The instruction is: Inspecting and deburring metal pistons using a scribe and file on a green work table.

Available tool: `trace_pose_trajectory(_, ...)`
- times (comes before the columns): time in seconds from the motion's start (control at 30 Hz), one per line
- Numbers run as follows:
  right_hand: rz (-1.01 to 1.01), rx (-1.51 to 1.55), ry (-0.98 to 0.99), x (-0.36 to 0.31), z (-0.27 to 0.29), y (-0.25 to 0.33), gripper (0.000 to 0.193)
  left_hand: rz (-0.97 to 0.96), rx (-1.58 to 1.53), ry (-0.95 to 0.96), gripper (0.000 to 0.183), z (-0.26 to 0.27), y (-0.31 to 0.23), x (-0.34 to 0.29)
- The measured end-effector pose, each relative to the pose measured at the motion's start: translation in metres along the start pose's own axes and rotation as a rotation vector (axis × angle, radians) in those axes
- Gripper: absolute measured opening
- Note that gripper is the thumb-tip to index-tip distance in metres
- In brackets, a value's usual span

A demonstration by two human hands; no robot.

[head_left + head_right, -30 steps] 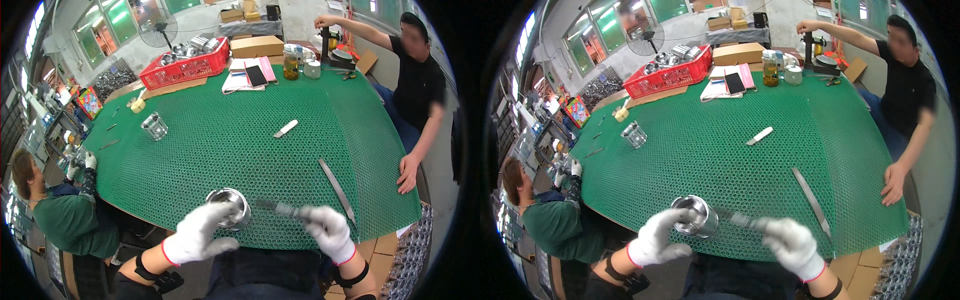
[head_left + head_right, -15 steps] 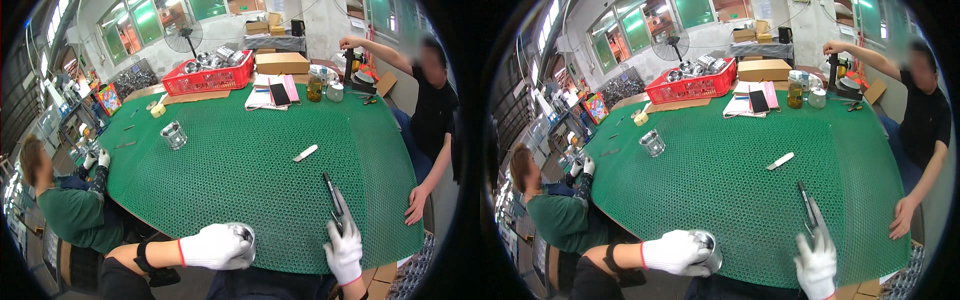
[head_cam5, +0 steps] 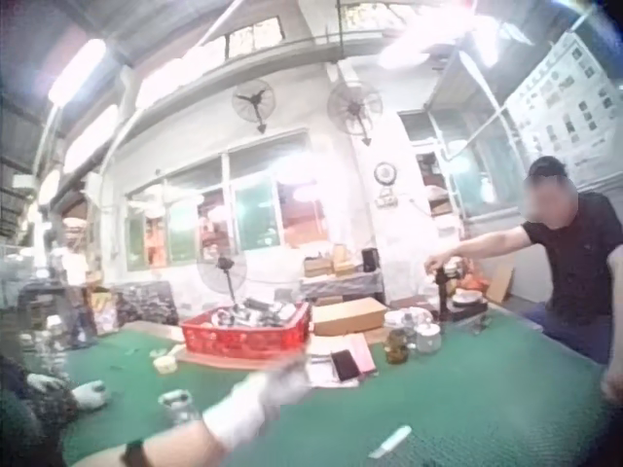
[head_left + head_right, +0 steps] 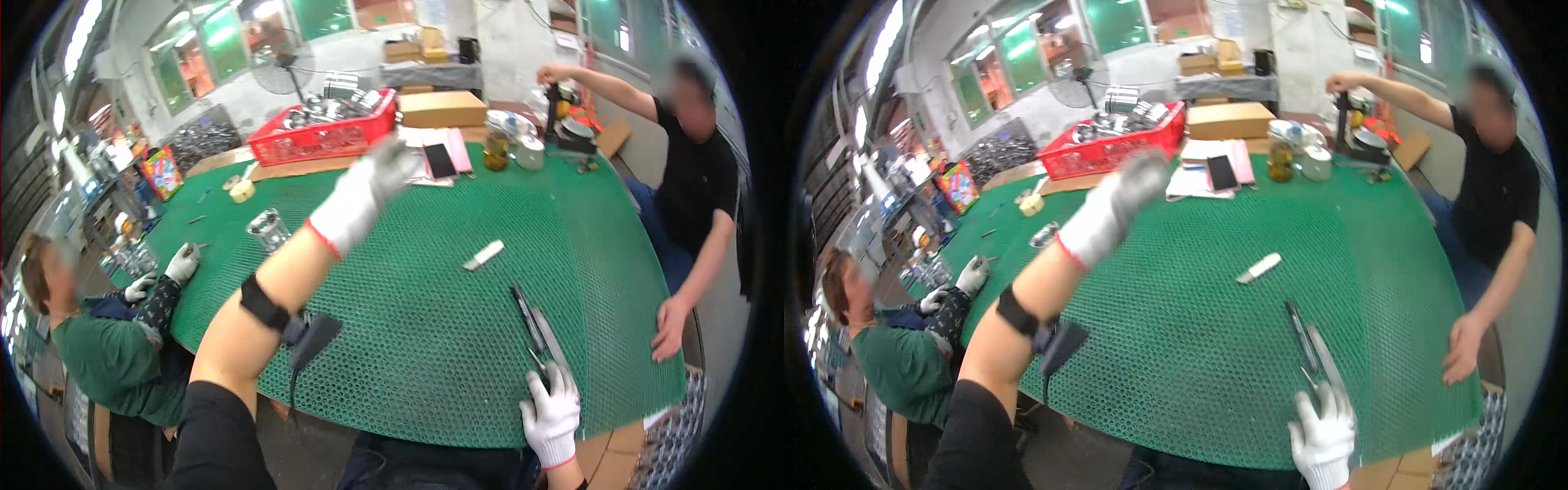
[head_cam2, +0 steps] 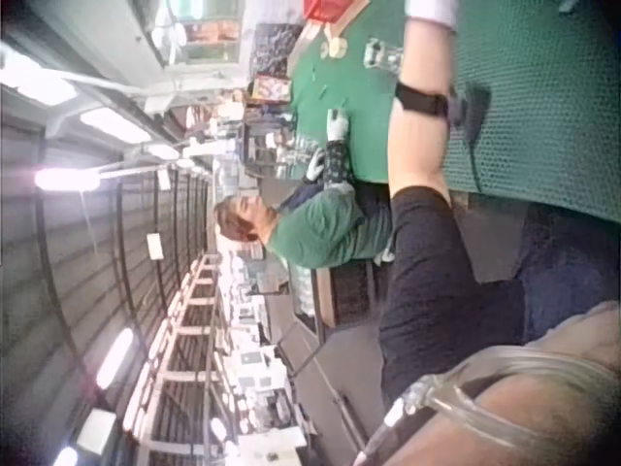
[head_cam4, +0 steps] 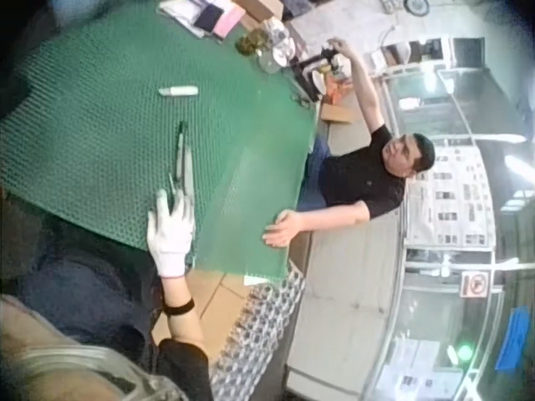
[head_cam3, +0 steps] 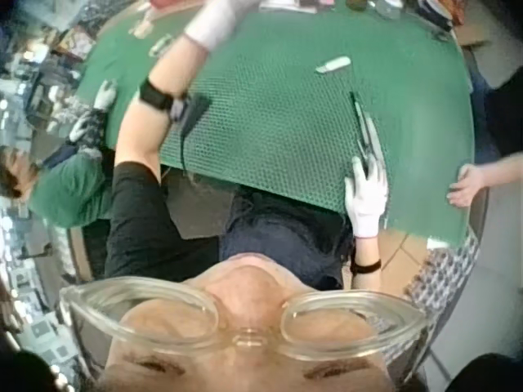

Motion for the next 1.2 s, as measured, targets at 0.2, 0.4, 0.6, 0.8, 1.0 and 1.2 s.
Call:
trace_pose_trajectory(0.2,0.18,0.079,-0.187,0.012,0.005,-0.002,0.049,-0.324,0.241,0.891,0.056,-0.118,-0.057,-0.171)
trace_pose_trajectory(0.4,-0.033,-0.117,-0.238,-0.094,0.023,0.001,0.049,-0.48,0.218,1.047,0.049,-0.137,-0.067,-0.233)
trace_pose_trajectory(0.6,-1.04,-0.088,0.358,-0.383,0.008,-0.012,0.046,-0.619,0.099,1.084,0.049,-0.177,-0.093,-0.252)
trace_pose_trajectory(0.8,-1.914,0.144,0.427,-0.672,-0.012,0.103,0.048,-0.709,0.145,1.199,0.048,-0.21,-0.12,-0.274)
trace_pose_trajectory(1.0,-2.152,-0.194,0.153,-0.68,0.0,0.129,0.069,-0.734,0.244,1.26,0.049,-0.255,-0.161,-0.281)
trace_pose_trajectory(1.2,-2.089,-0.268,0.1,-0.748,0.038,0.047,0.086,-0.646,0.392,1.247,0.049,-0.281,-0.181,-0.281)
Point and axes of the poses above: each hand's wrist, its own x-axis towards the middle knuckle, its own z-axis out of the back of the hand, y = z × x, the point moved 6 cm from there along x, towards the middle knuckle, and after that the axes turned 14 degrees about z, right-handed, at the moved point
